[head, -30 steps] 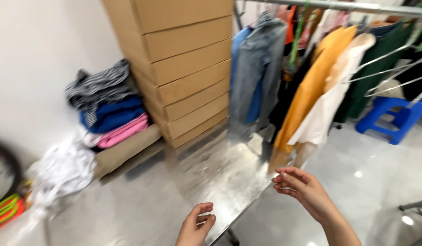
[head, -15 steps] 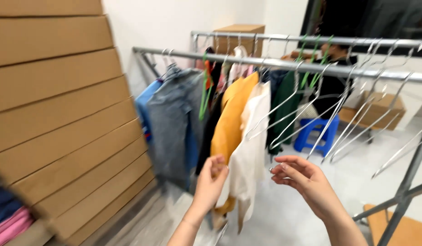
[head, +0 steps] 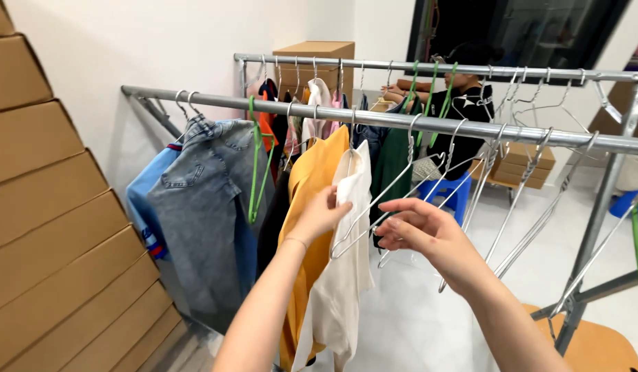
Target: Folding various shirts and hanging them on a garment rack
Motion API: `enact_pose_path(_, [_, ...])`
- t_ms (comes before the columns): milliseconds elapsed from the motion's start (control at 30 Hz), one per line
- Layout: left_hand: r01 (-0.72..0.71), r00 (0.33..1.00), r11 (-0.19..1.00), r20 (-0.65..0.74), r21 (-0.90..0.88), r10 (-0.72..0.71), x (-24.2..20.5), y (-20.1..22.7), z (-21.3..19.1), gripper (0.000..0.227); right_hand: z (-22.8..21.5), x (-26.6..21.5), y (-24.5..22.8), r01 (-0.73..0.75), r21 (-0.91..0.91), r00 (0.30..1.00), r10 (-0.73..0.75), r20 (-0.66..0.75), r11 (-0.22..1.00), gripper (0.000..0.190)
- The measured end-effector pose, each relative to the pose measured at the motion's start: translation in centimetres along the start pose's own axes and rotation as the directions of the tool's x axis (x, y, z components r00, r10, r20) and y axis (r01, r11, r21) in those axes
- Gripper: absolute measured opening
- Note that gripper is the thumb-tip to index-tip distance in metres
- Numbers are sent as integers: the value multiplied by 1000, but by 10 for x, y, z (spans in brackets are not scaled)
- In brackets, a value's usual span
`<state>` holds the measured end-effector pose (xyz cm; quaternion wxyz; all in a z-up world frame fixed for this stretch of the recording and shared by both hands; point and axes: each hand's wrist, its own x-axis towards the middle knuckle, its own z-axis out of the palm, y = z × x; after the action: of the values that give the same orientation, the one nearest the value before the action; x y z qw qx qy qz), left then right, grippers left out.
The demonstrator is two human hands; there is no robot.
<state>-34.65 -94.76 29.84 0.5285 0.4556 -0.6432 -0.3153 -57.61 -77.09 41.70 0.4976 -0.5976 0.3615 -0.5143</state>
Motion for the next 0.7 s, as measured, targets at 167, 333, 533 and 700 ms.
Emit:
enact_pose_path(167, [-25, 997, 907, -59, 421, 55, -6, 31, 0, 32, 2, 25, -5, 11, -16, 1000, -11, -20, 1000, 37])
enact_pose_path(333, [-17, 974, 991, -223, 133, 47, -28, 58, -6, 29, -1, 38, -7, 9, -33, 995, -13, -101, 999, 39])
enact_pose_path(533, [-180, 936, 981, -294, 79, 195, -140, 109, -2, 26, 19, 39, 12, -62, -78, 982, 46, -183, 995, 40])
enact_pose_path(700, [-102, 950, 980, -308, -169, 46, -211, 71, 49, 35, 63, 2, 32, 37, -633, 992, -104, -69, 773, 34])
